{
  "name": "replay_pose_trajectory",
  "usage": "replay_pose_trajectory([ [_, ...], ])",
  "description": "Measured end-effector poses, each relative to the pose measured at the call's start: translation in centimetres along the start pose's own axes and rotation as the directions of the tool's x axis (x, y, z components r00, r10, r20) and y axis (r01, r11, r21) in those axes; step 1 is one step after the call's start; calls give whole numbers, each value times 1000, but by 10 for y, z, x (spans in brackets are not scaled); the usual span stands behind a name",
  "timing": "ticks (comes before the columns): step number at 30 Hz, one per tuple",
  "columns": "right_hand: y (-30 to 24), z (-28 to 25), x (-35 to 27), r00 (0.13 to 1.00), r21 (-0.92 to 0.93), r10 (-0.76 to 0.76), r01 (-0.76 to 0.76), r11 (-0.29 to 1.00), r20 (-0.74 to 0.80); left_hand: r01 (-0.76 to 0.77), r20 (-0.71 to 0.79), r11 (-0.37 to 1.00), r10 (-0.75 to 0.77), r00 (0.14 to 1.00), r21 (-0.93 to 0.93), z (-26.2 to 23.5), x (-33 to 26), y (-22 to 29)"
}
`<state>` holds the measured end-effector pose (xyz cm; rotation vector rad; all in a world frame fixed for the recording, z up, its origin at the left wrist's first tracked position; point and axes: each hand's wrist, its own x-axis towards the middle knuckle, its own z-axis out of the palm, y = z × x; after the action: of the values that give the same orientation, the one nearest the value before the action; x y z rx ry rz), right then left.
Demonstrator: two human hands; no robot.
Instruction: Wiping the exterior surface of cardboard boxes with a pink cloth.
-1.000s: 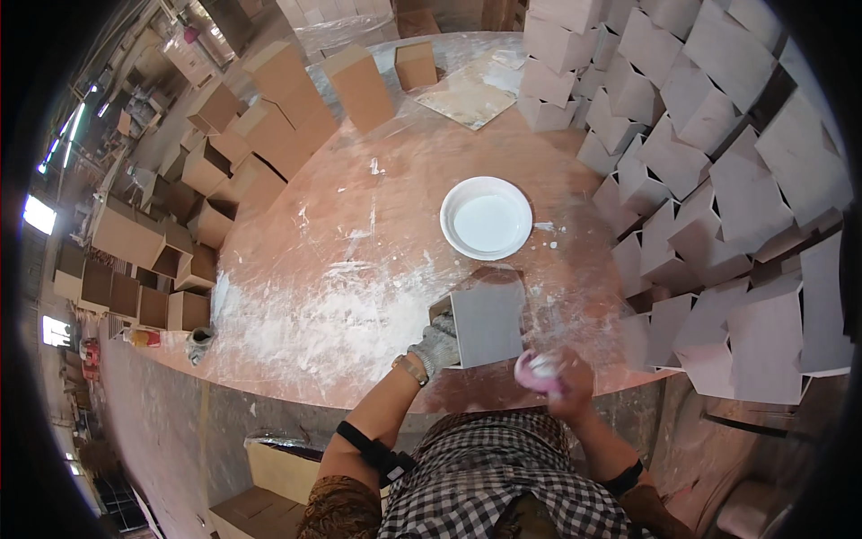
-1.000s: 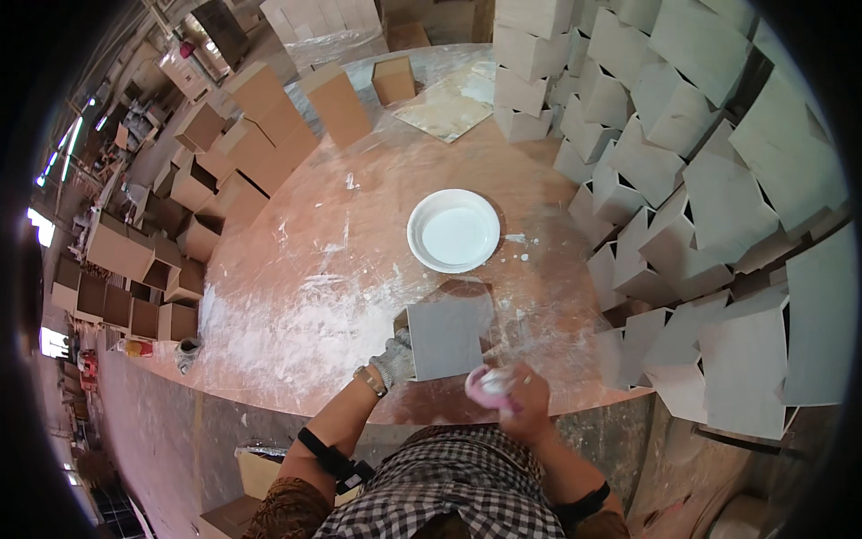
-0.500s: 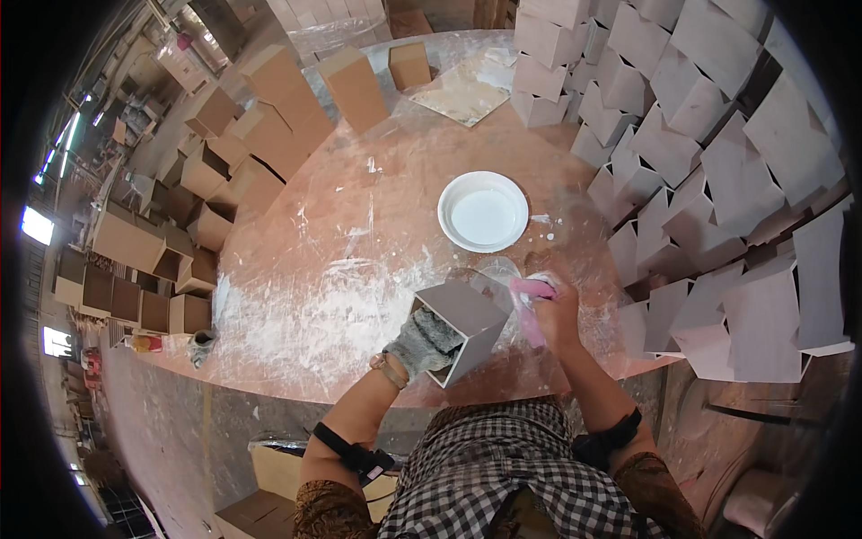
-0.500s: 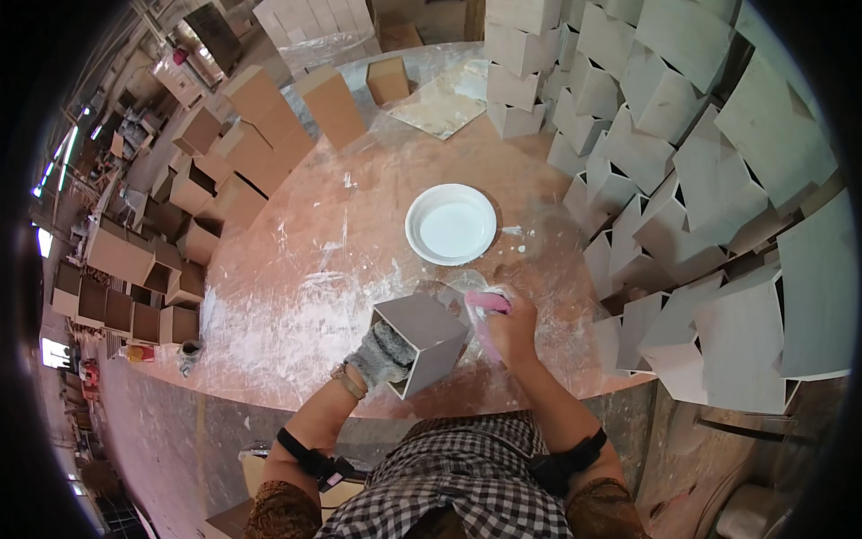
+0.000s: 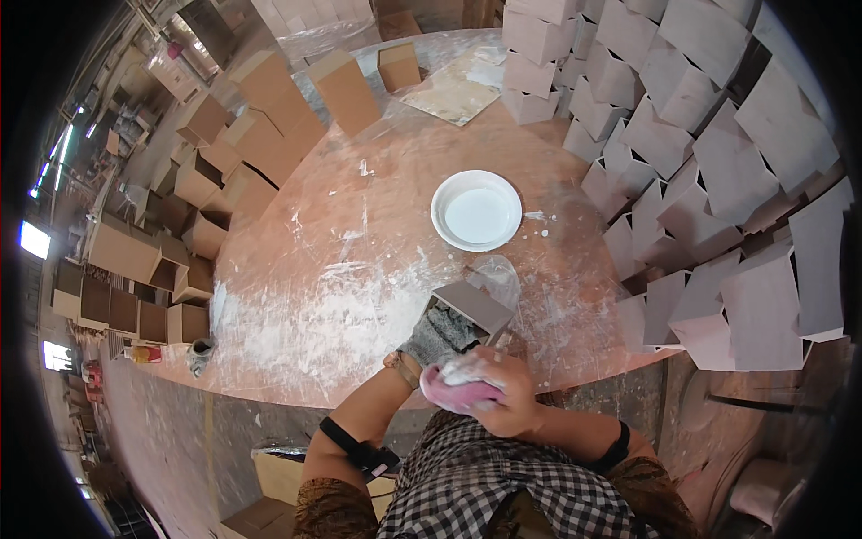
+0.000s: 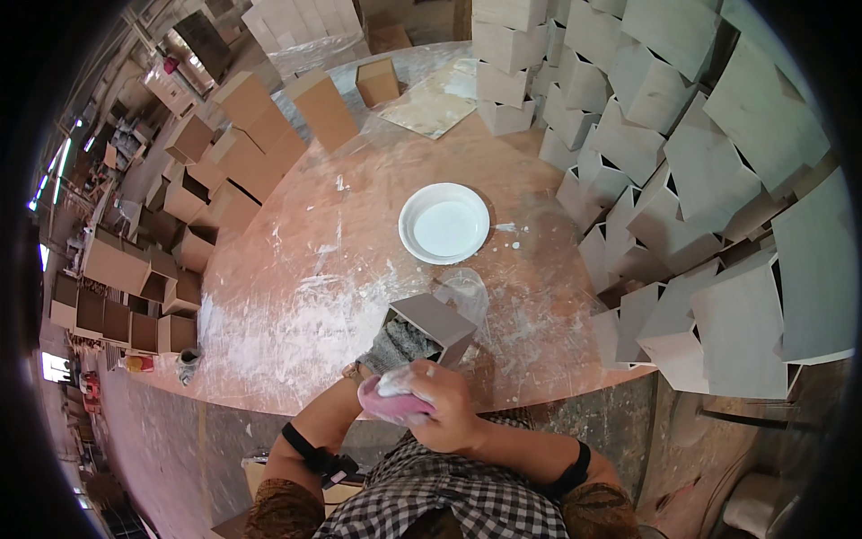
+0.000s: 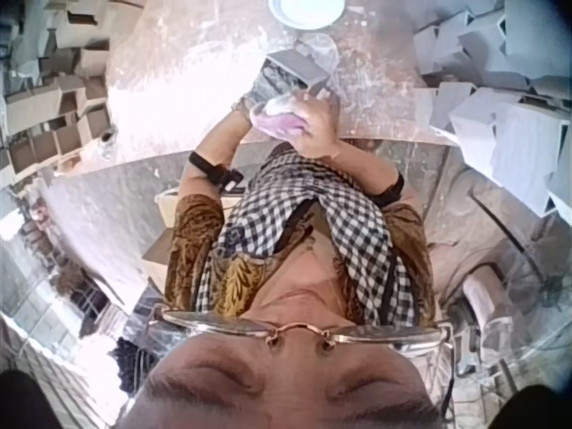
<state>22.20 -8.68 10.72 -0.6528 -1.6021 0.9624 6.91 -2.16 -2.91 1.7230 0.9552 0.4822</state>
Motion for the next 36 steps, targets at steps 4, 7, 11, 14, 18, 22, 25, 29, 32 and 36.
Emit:
replay_pose_trajectory([
  [4,-7,-45,-10,900,336,330,-229,914,-285,-204,133,494,175,976,845,-20,-21,16],
  [7,10,-88,-27,658,429,538,-341,837,-526,-133,132,479,36,991,868,-26,-27,30],
  [11,26,-101,-36,448,672,730,-317,669,-516,-107,92,516,53,994,850,-25,-35,18],
  [14,46,-99,-54,446,816,820,-275,508,-360,-92,76,547,53,996,832,-26,-39,12],
  [18,68,-95,-65,421,910,860,-159,382,-288,-69,33,685,66,997,726,-27,-36,-1],
  [22,60,-89,-54,486,937,846,-138,322,-219,-15,-73,973,33,997,230,-20,-36,-20],
  [25,66,-87,-62,525,955,839,-150,257,-143,13,-70,996,-6,997,92,-17,-36,-21],
  [29,73,-82,-69,532,921,831,-218,323,-166,2,29,842,-21,999,539,-18,-42,-13],
  [32,79,-83,-73,614,932,781,-205,299,-115,-32,74,712,-28,997,701,-17,-52,-8],
  [36,72,-77,-68,576,882,793,-248,401,-199,-54,87,669,-16,996,741,-14,-58,-9],
])
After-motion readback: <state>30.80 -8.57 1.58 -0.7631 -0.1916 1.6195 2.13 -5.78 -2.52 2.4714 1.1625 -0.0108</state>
